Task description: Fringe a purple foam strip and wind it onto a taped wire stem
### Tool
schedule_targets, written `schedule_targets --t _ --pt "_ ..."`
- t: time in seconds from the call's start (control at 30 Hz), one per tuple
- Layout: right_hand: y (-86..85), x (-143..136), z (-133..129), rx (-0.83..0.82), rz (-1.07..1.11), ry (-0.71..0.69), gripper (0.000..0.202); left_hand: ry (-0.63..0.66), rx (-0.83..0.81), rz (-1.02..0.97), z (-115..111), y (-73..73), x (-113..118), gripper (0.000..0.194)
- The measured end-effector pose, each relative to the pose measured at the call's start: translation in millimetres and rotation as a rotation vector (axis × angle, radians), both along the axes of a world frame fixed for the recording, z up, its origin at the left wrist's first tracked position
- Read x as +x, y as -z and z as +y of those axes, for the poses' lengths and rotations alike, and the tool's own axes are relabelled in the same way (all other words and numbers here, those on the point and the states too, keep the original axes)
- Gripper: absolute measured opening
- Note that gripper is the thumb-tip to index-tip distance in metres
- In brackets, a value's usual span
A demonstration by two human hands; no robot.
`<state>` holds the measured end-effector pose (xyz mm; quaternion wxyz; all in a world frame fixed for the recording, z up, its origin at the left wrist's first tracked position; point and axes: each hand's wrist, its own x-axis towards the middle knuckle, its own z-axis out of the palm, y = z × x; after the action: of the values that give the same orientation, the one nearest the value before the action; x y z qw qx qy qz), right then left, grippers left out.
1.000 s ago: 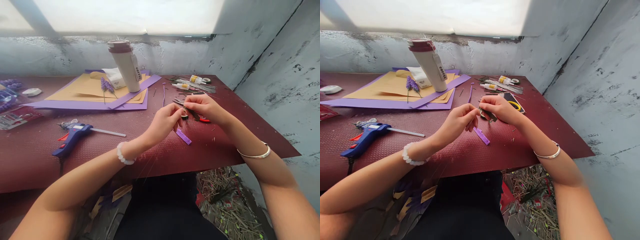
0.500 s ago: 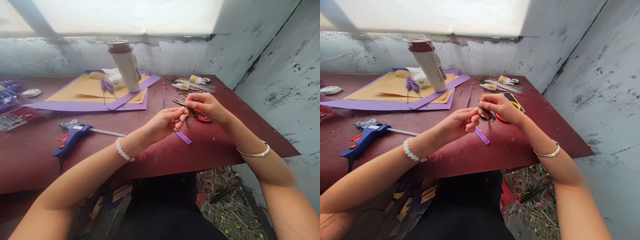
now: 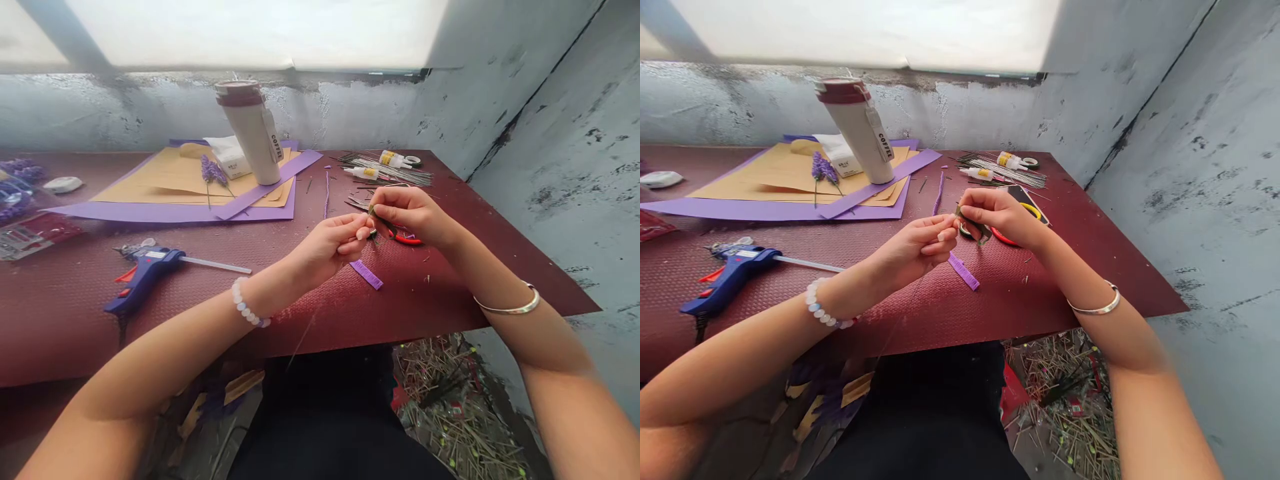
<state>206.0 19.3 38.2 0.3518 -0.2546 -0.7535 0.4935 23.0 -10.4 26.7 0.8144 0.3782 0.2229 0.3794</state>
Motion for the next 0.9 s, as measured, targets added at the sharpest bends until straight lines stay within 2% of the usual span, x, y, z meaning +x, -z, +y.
schedule_targets --t 0.37,0.5,0.6,0.67,0.9 --pt "0.0 0 0 0.004 -0.007 0.007 0.034 -0.015 0.013 -0.016 1 1.4 0 0.026" --pt "-0.1 0 2 0.032 -0.05 0.105 0.038 -0.027 0.01 -0.004 1 0.2 0 0.028" --pt "-1.0 1 4 0.138 -0.037 0.227 0.035 -0.027 0.006 0.001 1 -0.1 0 0.028" --pt "-2.7 3 4 0.236 -0.013 0.262 0.029 -0.024 -0.008 0.004 0 0.1 0 0.029" --pt "-12.4 8 -2 0.461 -0.125 0.221 0.012 0.019 -0.014 -0.008 1 3.2 1 0.027"
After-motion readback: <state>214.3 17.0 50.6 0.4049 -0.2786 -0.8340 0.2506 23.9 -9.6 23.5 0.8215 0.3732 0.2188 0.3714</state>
